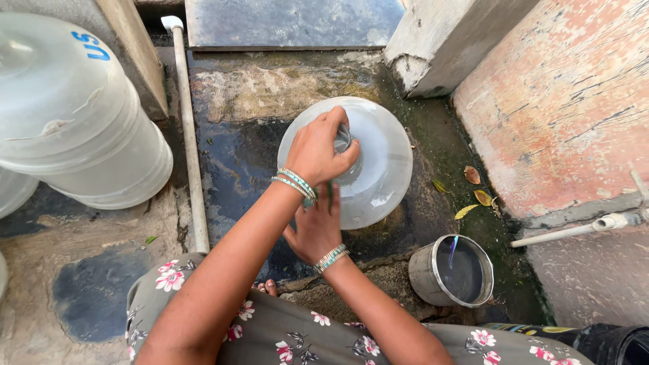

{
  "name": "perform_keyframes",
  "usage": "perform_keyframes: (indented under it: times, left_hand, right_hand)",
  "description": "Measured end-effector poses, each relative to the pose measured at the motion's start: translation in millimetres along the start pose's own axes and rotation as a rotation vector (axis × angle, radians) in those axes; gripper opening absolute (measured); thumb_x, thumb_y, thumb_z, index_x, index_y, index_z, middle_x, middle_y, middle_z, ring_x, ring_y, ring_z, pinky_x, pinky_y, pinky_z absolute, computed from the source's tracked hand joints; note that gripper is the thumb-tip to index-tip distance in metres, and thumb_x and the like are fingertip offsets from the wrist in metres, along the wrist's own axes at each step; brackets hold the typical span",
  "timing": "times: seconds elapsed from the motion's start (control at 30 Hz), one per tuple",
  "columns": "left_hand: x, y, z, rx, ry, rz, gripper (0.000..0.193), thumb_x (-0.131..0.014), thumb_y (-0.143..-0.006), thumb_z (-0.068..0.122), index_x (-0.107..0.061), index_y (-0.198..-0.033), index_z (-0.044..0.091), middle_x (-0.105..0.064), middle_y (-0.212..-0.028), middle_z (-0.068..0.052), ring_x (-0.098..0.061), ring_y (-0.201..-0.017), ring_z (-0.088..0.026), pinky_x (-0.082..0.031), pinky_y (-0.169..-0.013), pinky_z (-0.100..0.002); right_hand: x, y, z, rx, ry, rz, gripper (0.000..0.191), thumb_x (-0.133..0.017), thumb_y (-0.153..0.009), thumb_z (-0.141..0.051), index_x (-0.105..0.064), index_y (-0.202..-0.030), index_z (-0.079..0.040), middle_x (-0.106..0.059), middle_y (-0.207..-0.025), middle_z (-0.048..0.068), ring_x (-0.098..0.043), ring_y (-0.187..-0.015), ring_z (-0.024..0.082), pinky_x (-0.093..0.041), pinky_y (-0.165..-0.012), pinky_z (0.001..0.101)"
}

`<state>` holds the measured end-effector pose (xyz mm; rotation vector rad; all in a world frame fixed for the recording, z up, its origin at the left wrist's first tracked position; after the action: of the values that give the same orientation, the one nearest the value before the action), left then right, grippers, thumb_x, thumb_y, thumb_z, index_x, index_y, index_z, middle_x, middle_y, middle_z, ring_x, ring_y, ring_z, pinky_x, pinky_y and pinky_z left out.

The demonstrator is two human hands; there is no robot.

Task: The person scrubs the mouth and neck of a large water dispenser jug with a toothbrush, then wipes the jug's outer body with a green scrub sponge and pours water over it from a plastic pitcher to rinse it.

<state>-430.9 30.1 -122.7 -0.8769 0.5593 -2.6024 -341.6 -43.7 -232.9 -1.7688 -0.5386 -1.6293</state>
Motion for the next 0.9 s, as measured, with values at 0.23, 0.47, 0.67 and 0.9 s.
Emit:
perform_keyframes:
  times: [0.23, 0.47, 0.67, 0.9]
  left_hand:
    - [6.2, -6.0, -18.7, 0.032, 0.003, -0.013, 0.035, -0.071, -0.08, 0.032, -0.059, -0.099, 0.006, -0.069, -0.089, -0.019, -0.068, -0.085, -0.038, -0.053, -0.076, -0.047]
    - [26.1, -18.3, -44.4, -0.017, 0.066, -0.06, 0.039, -0.075, -0.078, 0.033, -0.058, -0.1, 0.005, -0.069, -0.088, -0.016, -0.069, -0.084, -0.031, -0.055, -0.077, -0.042]
    - [23.2, -17.4, -41.0, 0.024, 0.087, -0.021, 0.035, -0.074, -0.08, 0.031, -0.058, -0.099, 0.007, -0.07, -0.085, -0.012, -0.073, -0.08, -0.025, -0.058, -0.077, -0.038]
    - [25.6, -18.1, -52.3, 0.12, 0.11, -0.067, 0.029, -0.07, -0.085, 0.027, -0.058, -0.1, 0.006, -0.068, -0.083, -0.007, -0.069, -0.076, -0.015, -0.057, -0.074, -0.03]
  right_hand:
    - [2.5, 6.1, 22.8, -0.055, 0.042, 0.036, 0.073, -0.045, -0.095, -0.068, -0.045, -0.152, -0.023, -0.025, -0.168, 0.012, -0.011, -0.157, 0.04, -0.001, -0.12, 0.0688]
    - [16.4, 1.5, 109.3, -0.262, -0.107, 0.39, 0.064, -0.024, -0.106, -0.063, -0.035, -0.162, -0.032, -0.018, -0.174, 0.011, -0.007, -0.161, 0.04, 0.004, -0.125, 0.0676]
    - [-22.1, 4.0, 171.6, -0.358, -0.714, 0.601, 0.069, -0.014, -0.111, -0.065, -0.034, -0.163, -0.024, -0.031, -0.174, 0.008, -0.018, -0.167, 0.037, -0.004, -0.138, 0.0594]
    - [-156.0, 16.1, 261.4, -0.801, -1.456, 0.504, 0.111, -0.021, -0.085, -0.088, -0.014, -0.163, -0.011, -0.011, -0.169, 0.022, -0.015, -0.156, 0.038, -0.024, -0.122, 0.058]
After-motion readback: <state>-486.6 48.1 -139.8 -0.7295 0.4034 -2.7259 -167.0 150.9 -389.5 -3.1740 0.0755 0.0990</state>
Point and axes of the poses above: each hand's wrist, its own y-axis away from the middle knuckle, its own x-axis out of the back of the hand, z = x × y, the point moved 5 cm from there along -y, towards the middle knuckle
